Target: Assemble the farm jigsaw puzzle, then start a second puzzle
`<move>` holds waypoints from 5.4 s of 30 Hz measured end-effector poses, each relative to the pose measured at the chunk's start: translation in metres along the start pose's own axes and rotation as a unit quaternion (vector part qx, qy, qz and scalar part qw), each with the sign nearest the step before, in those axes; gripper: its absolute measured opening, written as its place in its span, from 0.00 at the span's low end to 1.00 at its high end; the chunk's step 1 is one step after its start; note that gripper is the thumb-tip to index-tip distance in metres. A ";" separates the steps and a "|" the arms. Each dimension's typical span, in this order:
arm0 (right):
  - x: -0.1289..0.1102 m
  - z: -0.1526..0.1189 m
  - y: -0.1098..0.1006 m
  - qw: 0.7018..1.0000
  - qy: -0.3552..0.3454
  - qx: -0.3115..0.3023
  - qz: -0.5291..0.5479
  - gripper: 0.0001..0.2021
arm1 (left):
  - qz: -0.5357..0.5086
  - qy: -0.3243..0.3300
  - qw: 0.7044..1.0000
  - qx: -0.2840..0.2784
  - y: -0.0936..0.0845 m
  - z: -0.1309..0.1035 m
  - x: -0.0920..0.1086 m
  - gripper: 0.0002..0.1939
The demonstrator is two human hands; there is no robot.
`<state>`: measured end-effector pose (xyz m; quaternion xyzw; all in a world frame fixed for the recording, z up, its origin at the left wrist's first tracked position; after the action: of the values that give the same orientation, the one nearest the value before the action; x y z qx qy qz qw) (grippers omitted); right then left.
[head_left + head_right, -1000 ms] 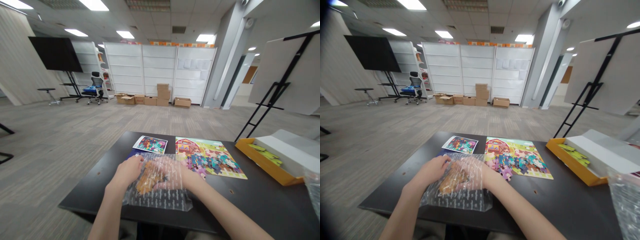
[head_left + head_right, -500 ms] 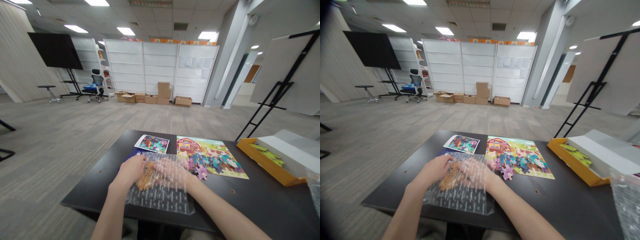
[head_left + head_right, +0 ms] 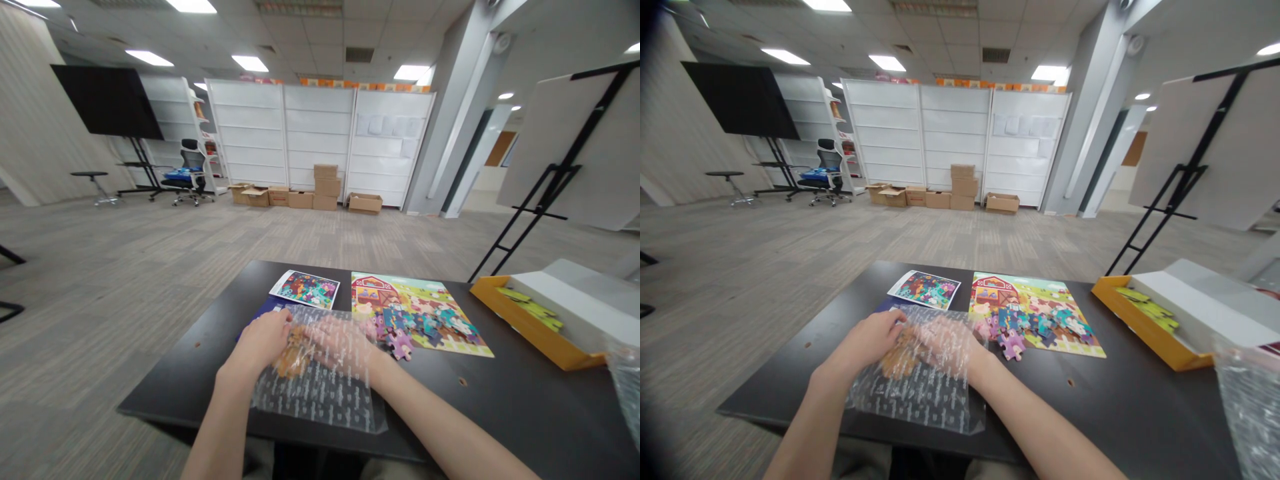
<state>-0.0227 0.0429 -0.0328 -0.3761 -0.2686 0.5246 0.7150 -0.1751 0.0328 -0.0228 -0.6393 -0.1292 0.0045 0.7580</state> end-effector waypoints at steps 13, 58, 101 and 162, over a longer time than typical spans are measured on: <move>0.000 0.000 -0.001 0.999 0.021 0.036 0.013 0.15 | -0.005 -0.002 1.000 -0.005 -0.003 -0.002 -0.004 0.16; 0.206 -0.085 -0.060 0.892 0.440 0.062 -0.078 0.14 | -0.007 -0.015 1.000 -0.017 -0.004 -0.004 -0.015 0.17; -0.026 0.007 -0.011 0.952 0.177 -0.029 0.248 0.24 | -0.037 0.004 0.999 -0.005 -0.001 -0.002 -0.005 0.16; 0.232 -0.129 -0.105 0.884 0.457 -0.082 -0.055 0.25 | -0.123 -0.035 0.992 0.016 0.006 0.000 -0.035 0.24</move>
<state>0.2064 0.2129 -0.0234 -0.6159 0.0259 0.2305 0.7529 -0.2078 0.0280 -0.0357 -0.6061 -0.2331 -0.0648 0.7577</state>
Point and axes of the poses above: each hand's wrist, its own z-axis towards the middle knuckle, its own y-axis out of the palm, x = y × z, the point moved 7 cm from there along z, towards the middle knuckle, and after that the axes turned 15 degrees about x, right-handed, at the moved point
